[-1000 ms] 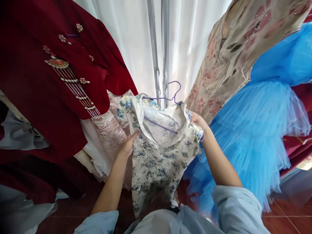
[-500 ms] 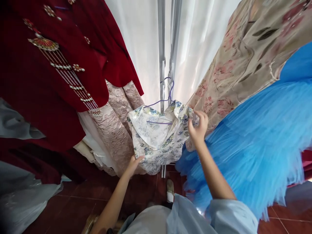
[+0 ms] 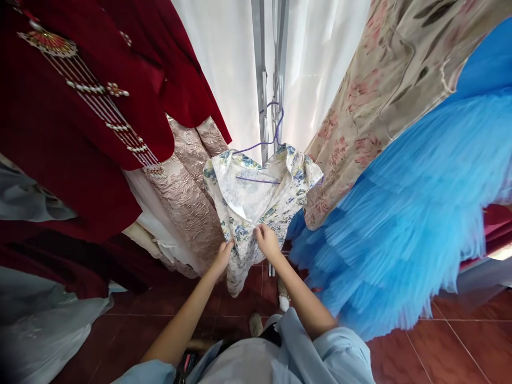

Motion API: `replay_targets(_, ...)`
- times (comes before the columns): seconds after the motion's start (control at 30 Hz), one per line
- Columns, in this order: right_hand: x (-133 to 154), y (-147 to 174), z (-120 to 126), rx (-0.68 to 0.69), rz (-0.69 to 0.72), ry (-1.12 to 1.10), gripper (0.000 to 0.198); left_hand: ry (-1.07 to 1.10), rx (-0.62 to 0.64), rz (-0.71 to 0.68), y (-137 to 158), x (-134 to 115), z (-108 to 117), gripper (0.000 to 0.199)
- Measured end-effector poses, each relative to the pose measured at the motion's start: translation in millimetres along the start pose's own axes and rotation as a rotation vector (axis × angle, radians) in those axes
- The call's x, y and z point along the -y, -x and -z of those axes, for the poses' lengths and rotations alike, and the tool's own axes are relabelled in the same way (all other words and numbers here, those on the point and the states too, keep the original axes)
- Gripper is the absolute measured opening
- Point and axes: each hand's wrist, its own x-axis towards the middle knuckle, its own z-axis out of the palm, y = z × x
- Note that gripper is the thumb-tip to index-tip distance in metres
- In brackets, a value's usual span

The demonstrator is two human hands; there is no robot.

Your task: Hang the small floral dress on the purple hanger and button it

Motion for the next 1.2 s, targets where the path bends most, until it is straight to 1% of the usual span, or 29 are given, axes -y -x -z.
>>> replay_targets(0.1, 8, 0, 0, 0.007, 0.021, -0.044, 0.025, -0.025, 0.020, -0.042, 2, -3, 6, 0.025)
replay_targets(0.13, 9, 3, -1, -0.005, 0.020, -0.059, 0.025, -0.025, 0.017, -0.078, 3, -3, 8, 0.025)
replay_targets(0.17, 10, 6, -2, -0.021, 0.016, -0.062, 0.025, -0.031, -0.023, -0.139, 6, -3, 10, 0.028)
replay_targets(0.2, 10, 11, -3, -0.036, 0.012, -0.047, 0.026, -0.046, -0.107, -0.228, 9, -2, 9, 0.034)
replay_targets(0.23, 10, 17, -3, -0.043, 0.013, -0.012, 0.026, -0.073, -0.224, -0.338, 13, -1, 8, 0.042)
replay_targets(0.27, 10, 22, -3, -0.035, 0.021, 0.036, 0.025, -0.107, -0.347, -0.458, 17, 1, 4, 0.050)
replay_targets(0.3, 10, 28, -3, -0.012, 0.038, 0.092, 0.025, -0.147, -0.441, -0.572, 20, 2, -2, 0.053)
replay_targets(0.33, 11, 32, -1, 0.022, 0.060, 0.154, 0.024, -0.189, -0.470, -0.664, 23, 3, -10, 0.051)
replay_targets(0.37, 13, 36, 2, 0.063, 0.087, 0.223, 0.024, -0.223, -0.420, -0.719, 25, 3, -20, 0.046)
replay_targets(0.4, 16, 38, 6, 0.107, 0.115, 0.297, 0.023, -0.246, -0.323, -0.746, 25, 3, -32, 0.039)
replay_targets(0.47, 25, 37, 17, 0.200, 0.173, 0.461, 0.019, -0.267, -0.135, -0.740, 22, 0, -54, 0.027)
replay_targets(0.5, 30, 33, 25, 0.250, 0.206, 0.546, 0.017, -0.266, -0.083, -0.726, 18, -2, -64, 0.024)
replay_targets(0.57, 42, 24, 41, 0.351, 0.286, 0.703, 0.015, -0.252, -0.052, -0.711, 11, -7, -79, 0.016)
replay_targets(0.63, 53, 11, 58, 0.430, 0.369, 0.829, 0.018, -0.242, -0.040, -0.714, 7, -10, -86, 0.005)
replay_targets(0.7, 62, -2, 75, 0.487, 0.434, 0.923, 0.021, -0.235, -0.020, -0.718, 7, -11, -86, 0.017)
replay_targets(0.77, 73, -17, 91, 0.512, 0.479, 0.992, 0.022, -0.228, -0.005, -0.723, 9, -9, -82, 0.030)
replay_targets(0.8, 80, -26, 100, 0.499, 0.494, 1.020, 0.022, -0.223, -0.001, -0.723, 11, -8, -79, 0.034)
replay_targets(0.87, 100, -48, 120, 0.412, 0.511, 1.064, 0.023, -0.213, -0.004, -0.717, 15, -7, -74, 0.040)
replay_targets(0.93, 126, -76, 144, 0.266, 0.528, 1.084, 0.025, -0.203, -0.012, -0.705, 19, -7, -71, 0.043)
replay_targets(1.03, 167, -117, 176, 0.046, 0.607, 1.047, 0.026, -0.203, -0.002, -0.695, 26, -7, -71, 0.045)
replay_targets(1.1, 186, -136, 189, -0.078, 0.645, 1.005, 0.024, -0.218, 0.010, -0.695, 29, -5, -72, 0.044)
replay_targets(1.2, 196, -144, 194, -0.169, 0.665, 0.908, 0.019, -0.265, 0.064, -0.737, 30, -2, -69, 0.034)
